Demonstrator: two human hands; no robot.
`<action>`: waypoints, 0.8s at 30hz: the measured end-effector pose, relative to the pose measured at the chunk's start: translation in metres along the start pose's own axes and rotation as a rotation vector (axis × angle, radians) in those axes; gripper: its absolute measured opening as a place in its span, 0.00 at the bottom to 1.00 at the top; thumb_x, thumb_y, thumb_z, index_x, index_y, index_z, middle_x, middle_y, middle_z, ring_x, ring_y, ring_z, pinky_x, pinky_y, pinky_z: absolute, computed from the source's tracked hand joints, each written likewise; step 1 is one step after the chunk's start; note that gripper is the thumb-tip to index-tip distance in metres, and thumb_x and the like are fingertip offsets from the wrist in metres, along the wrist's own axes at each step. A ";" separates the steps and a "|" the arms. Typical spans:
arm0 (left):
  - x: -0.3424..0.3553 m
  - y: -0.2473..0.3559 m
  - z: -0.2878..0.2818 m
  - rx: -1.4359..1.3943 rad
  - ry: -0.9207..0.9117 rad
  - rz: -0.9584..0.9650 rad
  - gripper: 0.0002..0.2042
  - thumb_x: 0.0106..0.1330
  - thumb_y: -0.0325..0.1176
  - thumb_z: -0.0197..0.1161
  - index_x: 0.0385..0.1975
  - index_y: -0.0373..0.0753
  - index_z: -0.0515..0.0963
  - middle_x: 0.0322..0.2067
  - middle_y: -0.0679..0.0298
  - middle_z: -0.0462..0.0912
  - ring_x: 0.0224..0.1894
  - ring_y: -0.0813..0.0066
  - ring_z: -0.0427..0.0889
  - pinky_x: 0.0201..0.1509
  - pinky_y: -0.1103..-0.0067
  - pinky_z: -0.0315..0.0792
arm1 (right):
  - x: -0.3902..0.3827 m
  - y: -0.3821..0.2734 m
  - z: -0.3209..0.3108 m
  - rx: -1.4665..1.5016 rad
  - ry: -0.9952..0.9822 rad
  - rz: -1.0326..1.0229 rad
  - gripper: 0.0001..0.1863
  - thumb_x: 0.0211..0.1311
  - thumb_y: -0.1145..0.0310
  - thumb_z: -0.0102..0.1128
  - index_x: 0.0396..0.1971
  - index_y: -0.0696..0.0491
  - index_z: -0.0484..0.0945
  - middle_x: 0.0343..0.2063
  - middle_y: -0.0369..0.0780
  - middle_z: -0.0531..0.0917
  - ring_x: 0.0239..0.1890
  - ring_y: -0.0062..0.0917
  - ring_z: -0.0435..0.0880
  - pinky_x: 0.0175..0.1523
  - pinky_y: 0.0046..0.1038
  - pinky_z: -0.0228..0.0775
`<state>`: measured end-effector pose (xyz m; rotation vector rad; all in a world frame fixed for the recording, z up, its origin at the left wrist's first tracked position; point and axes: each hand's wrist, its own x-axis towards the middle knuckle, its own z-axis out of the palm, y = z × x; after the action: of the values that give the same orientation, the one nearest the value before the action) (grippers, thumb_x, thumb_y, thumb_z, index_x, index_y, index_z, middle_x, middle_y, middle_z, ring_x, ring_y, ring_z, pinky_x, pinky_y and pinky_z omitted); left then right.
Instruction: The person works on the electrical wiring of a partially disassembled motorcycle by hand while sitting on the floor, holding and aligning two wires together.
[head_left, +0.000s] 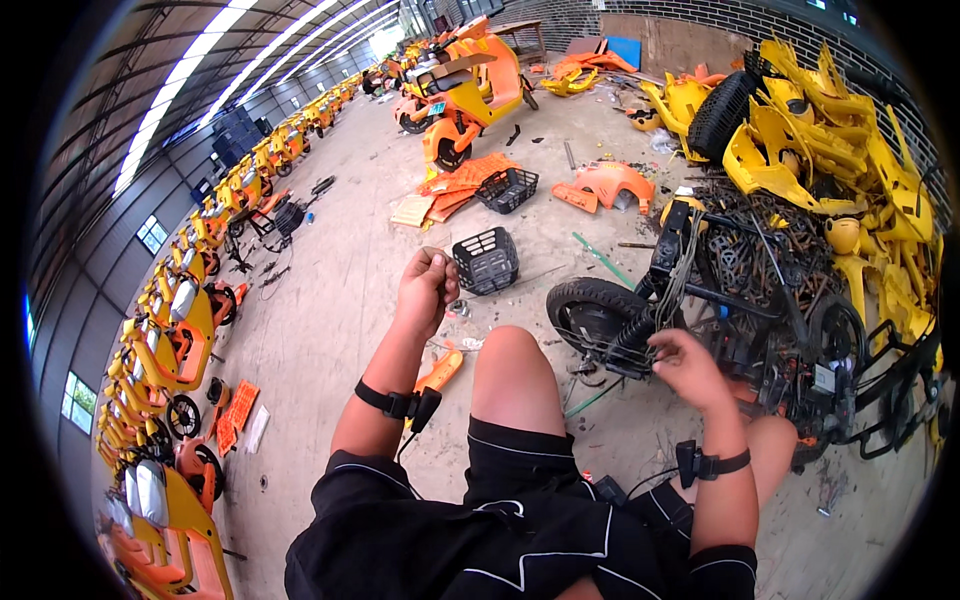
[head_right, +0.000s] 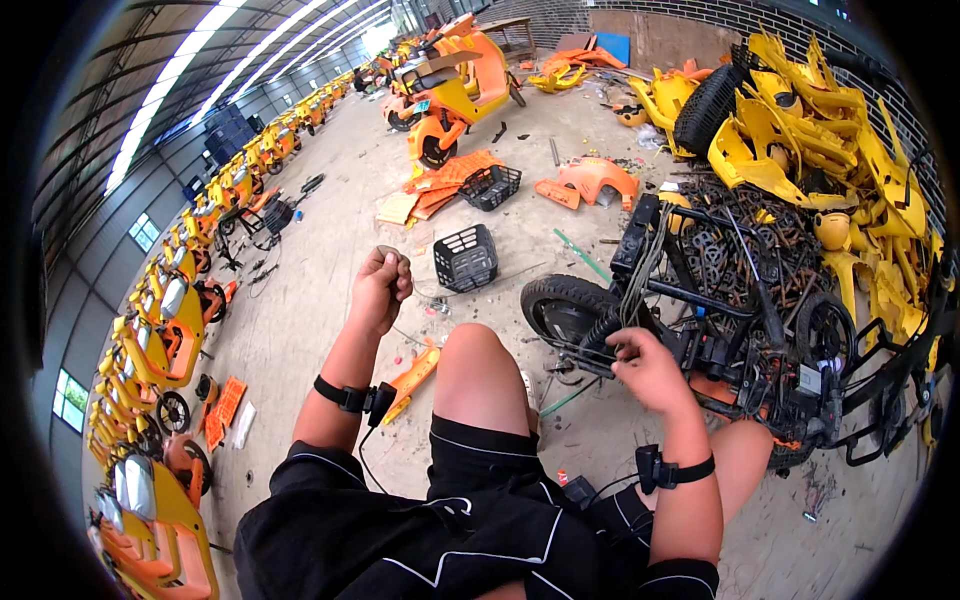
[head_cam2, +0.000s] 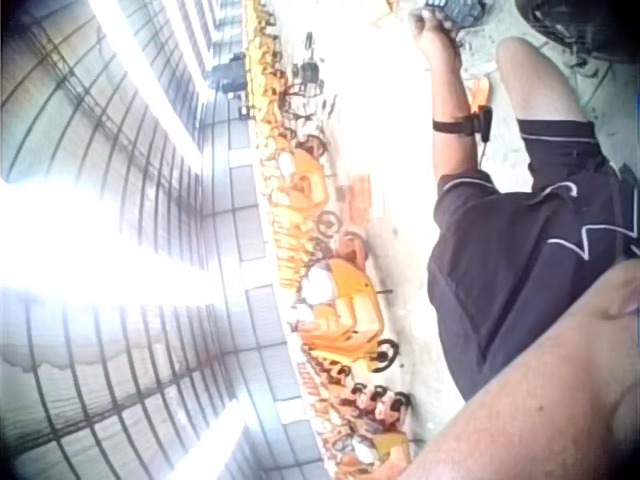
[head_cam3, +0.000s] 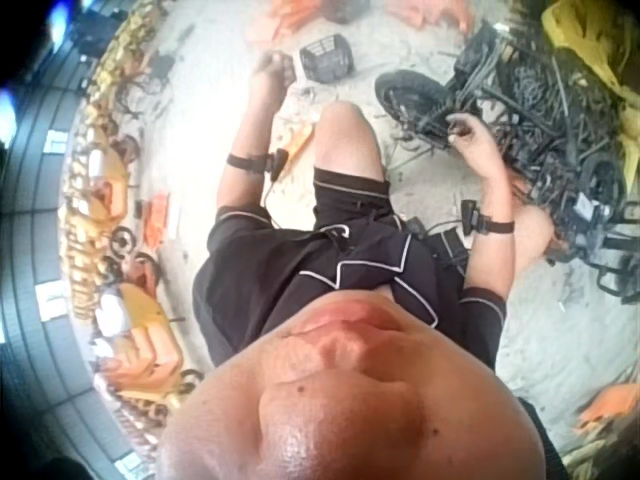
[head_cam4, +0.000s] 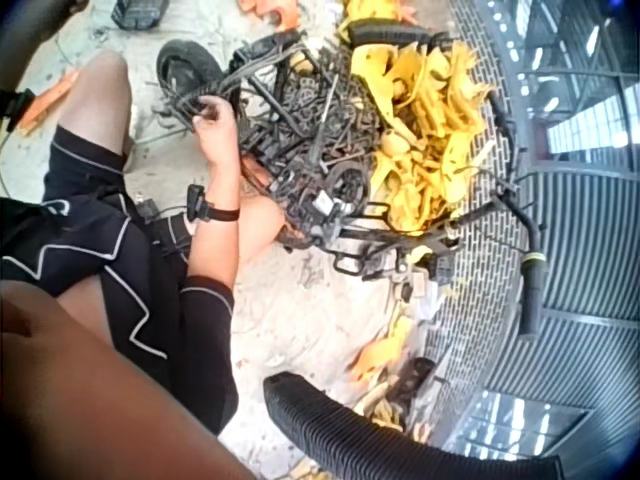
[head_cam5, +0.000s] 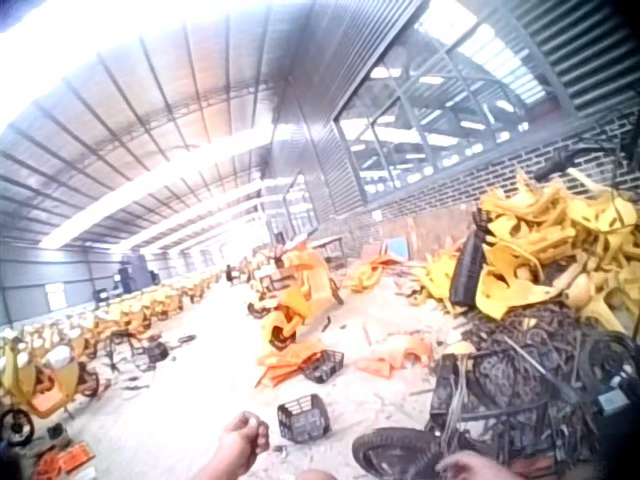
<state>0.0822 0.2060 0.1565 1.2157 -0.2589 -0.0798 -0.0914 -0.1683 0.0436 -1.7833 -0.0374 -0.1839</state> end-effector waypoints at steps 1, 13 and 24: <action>-0.003 0.004 0.001 0.024 -0.009 0.014 0.06 0.75 0.30 0.48 0.33 0.41 0.68 0.26 0.66 0.71 0.23 0.80 0.65 0.24 0.83 0.61 | -0.001 0.002 0.007 -0.066 0.009 -0.024 0.16 0.52 0.83 0.62 0.43 0.56 0.79 0.37 0.35 0.76 0.36 0.21 0.78 0.43 0.23 0.73; -0.022 0.031 0.019 -0.041 -0.103 0.134 0.07 0.76 0.33 0.49 0.33 0.40 0.67 0.27 0.66 0.69 0.24 0.80 0.64 0.25 0.84 0.60 | 0.010 -0.002 0.004 0.307 0.137 0.148 0.06 0.60 0.74 0.64 0.34 0.61 0.82 0.40 0.38 0.83 0.39 0.19 0.78 0.46 0.22 0.69; -0.014 0.037 -0.020 -0.271 -0.042 0.104 0.06 0.75 0.32 0.50 0.35 0.41 0.69 0.27 0.69 0.66 0.24 0.83 0.60 0.23 0.86 0.58 | 0.005 -0.009 -0.008 1.023 -0.323 -0.048 0.09 0.58 0.66 0.61 0.30 0.57 0.79 0.50 0.44 0.77 0.47 0.30 0.77 0.56 0.30 0.69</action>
<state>0.0708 0.2395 0.1826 0.9308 -0.3363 -0.0487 -0.0885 -0.1741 0.0548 -0.7741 -0.3440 0.0916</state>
